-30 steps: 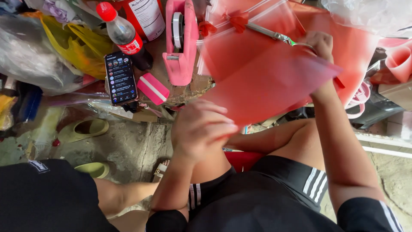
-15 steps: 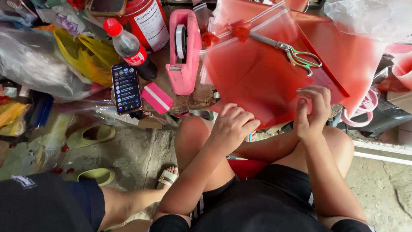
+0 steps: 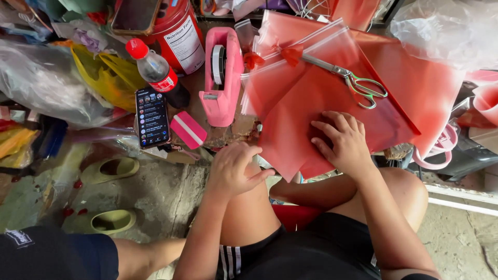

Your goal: Assembling a decorative bouquet by folding and attaching red and pink paper to a base

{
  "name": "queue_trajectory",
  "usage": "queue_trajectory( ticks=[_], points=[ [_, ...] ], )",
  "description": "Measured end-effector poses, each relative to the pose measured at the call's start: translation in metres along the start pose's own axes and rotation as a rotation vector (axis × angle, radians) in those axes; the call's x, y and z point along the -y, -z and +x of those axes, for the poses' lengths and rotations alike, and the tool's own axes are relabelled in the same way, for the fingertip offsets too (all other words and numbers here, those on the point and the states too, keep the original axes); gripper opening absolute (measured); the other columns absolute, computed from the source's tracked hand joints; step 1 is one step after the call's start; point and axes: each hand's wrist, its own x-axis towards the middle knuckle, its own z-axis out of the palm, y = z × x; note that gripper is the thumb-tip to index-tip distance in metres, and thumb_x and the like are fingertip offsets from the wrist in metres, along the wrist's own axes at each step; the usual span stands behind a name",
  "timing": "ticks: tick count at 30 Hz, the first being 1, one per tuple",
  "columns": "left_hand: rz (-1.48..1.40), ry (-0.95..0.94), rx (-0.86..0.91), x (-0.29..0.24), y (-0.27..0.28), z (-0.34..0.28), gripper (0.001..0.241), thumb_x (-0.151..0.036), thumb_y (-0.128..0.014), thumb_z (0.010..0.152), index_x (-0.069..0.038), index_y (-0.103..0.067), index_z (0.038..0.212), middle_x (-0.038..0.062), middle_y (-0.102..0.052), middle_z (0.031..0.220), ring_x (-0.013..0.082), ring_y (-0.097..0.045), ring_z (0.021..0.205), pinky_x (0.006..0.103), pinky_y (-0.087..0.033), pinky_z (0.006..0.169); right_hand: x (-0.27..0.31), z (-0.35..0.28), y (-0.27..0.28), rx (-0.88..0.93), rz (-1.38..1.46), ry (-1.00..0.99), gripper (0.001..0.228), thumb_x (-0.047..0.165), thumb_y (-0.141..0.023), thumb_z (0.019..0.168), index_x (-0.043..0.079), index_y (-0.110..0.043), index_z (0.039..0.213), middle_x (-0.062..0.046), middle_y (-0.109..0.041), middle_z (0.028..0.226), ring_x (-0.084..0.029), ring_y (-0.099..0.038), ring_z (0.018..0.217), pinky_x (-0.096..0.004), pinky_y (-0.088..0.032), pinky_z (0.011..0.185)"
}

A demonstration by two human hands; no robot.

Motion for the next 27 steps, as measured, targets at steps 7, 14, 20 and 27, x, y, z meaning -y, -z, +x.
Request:
queue_trajectory(
  ticks=[7,14,20,27],
  points=[
    [0.027,0.216,0.123,0.016,-0.007,-0.021,0.077,-0.055,-0.076,0.085,-0.006,-0.057,0.141,0.018,-0.063,0.112,0.0397,-0.065,0.106,0.0498,-0.055,0.089,0.003,0.003,0.004,-0.010,0.042,0.019,0.039,0.041,-0.065,0.097,0.020,-0.067,0.129,-0.008,-0.057,0.138,-0.033,-0.049,0.136,-0.048,-0.036,0.103],
    [-0.123,0.405,0.491,0.012,-0.008,-0.012,0.096,-0.040,-0.083,0.078,-0.012,-0.038,0.157,0.015,-0.071,0.116,0.0353,-0.071,0.098,0.0512,-0.050,0.081,0.001,0.005,0.009,0.014,0.159,0.032,0.035,0.039,-0.068,0.094,0.019,-0.067,0.123,-0.007,-0.057,0.139,-0.034,-0.047,0.141,-0.050,-0.035,0.105],
    [0.009,0.442,0.656,0.001,-0.012,-0.001,0.104,-0.046,-0.075,0.086,-0.007,-0.016,0.163,0.016,-0.077,0.102,0.0382,-0.073,0.096,0.0534,-0.049,0.085,-0.009,0.004,-0.002,-0.006,0.192,-0.016,0.035,0.041,-0.068,0.096,0.021,-0.068,0.124,-0.006,-0.057,0.138,-0.033,-0.047,0.142,-0.049,-0.036,0.105],
    [-0.082,0.554,0.643,-0.018,0.011,0.021,0.099,-0.053,-0.068,0.090,-0.005,-0.019,0.162,0.019,-0.074,0.122,0.0366,-0.072,0.111,0.0494,-0.051,0.092,-0.008,0.004,-0.004,-0.030,0.174,-0.043,0.038,0.041,-0.070,0.094,0.021,-0.069,0.127,-0.006,-0.058,0.137,-0.033,-0.048,0.140,-0.048,-0.036,0.105]
  ],
)
